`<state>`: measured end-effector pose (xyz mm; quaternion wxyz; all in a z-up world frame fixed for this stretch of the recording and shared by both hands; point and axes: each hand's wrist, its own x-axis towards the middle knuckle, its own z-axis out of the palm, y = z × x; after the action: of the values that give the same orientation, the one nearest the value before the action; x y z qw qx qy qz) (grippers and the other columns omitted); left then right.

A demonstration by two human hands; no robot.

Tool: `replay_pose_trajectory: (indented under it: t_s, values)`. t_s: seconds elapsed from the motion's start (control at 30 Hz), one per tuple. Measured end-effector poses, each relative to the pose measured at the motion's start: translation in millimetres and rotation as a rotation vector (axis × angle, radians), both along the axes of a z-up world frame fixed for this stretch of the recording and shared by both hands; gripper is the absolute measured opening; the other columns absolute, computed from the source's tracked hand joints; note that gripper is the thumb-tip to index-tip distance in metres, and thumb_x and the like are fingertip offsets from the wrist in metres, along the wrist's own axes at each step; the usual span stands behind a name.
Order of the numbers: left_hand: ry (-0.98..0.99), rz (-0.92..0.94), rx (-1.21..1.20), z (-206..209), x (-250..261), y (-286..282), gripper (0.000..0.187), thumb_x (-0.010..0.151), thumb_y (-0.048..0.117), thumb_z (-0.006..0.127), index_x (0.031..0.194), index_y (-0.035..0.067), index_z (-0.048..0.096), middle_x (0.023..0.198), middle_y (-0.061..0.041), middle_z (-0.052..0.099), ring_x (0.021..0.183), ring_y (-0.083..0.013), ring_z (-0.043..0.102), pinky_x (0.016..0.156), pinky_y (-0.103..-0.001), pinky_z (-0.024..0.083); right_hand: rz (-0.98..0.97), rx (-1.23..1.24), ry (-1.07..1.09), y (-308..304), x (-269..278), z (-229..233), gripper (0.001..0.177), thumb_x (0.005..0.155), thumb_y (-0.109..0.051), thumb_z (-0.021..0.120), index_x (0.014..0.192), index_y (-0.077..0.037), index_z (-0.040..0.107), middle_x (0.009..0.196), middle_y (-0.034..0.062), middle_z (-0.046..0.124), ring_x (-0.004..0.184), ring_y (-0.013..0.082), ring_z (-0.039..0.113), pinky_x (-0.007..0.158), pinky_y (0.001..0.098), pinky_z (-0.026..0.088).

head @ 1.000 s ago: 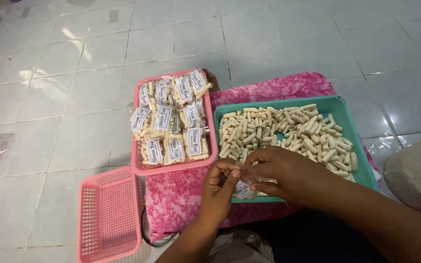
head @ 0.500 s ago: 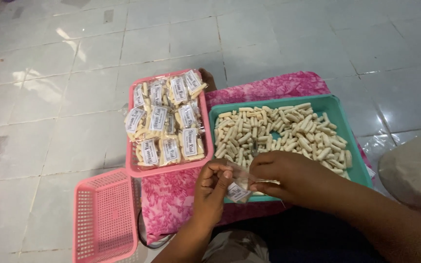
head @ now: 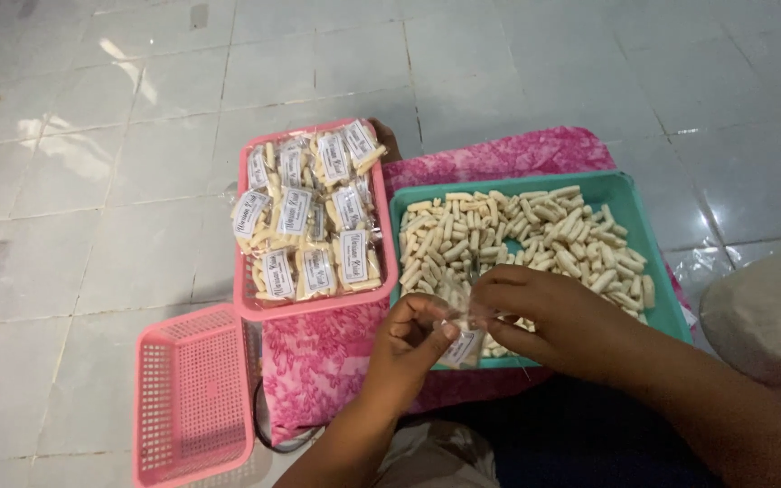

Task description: Manually filling small plastic bags with cylindrical snacks and inserting labels.

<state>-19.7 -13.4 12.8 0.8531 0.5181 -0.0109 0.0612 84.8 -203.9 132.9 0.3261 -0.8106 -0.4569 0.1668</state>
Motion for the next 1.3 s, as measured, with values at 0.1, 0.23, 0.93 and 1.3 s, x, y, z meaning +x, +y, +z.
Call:
replay_pose_trajectory:
  t_s: [0.1, 0.23, 0.93, 1.3]
  values:
    - [0.007, 0.021, -0.016, -0.7, 1.4, 6.1, 0.018, 0.094, 0.000, 0.068, 0.110, 0.005, 0.061, 0.092, -0.003, 0.057, 0.079, -0.0094, 0.049, 0.073, -0.023, 0.041, 0.018, 0.043, 0.021, 6.8, 1.5, 4.1, 0.011, 0.088, -0.017, 0.067, 0.097, -0.013, 0.072, 0.102, -0.0013, 0.068, 0.080, 0.0155, 0.065, 0.063, 0.0288, 0.052]
    - [0.018, 0.042, -0.023, -9.0, 2.2, 8.7, 0.015, 0.098, 0.010, 0.067, 0.111, 0.005, 0.061, 0.100, -0.006, 0.062, 0.084, -0.0115, 0.050, 0.074, -0.026, 0.042, -0.047, 0.087, 0.112, 8.8, 6.6, -3.2, 0.015, 0.084, -0.010, 0.065, 0.094, -0.015, 0.076, 0.099, -0.0011, 0.068, 0.081, 0.0137, 0.063, 0.063, 0.0274, 0.049]
    - [-0.197, 0.306, -0.068, 3.2, 15.3, -11.8, 0.006, 0.103, 0.010, 0.060, 0.107, 0.005, 0.058, 0.111, -0.010, 0.065, 0.094, -0.0138, 0.057, 0.088, -0.028, 0.046, -0.175, 0.274, 0.424, 6.4, 16.0, -24.2, 0.017, 0.089, -0.006, 0.071, 0.106, -0.005, 0.075, 0.096, 0.0049, 0.070, 0.079, 0.0122, 0.063, 0.069, 0.0260, 0.052]
    - [-0.234, 0.489, 0.041, 14.9, 17.5, -17.3, 0.009, 0.101, 0.006, 0.063, 0.095, 0.000, 0.061, 0.084, -0.007, 0.055, 0.085, -0.0148, 0.053, 0.075, -0.031, 0.046, -0.234, 0.453, 0.398, 16.1, 13.9, -34.9, 0.016, 0.100, -0.011, 0.064, 0.104, 0.001, 0.075, 0.100, 0.0131, 0.067, 0.094, 0.0215, 0.063, 0.075, 0.0402, 0.058]
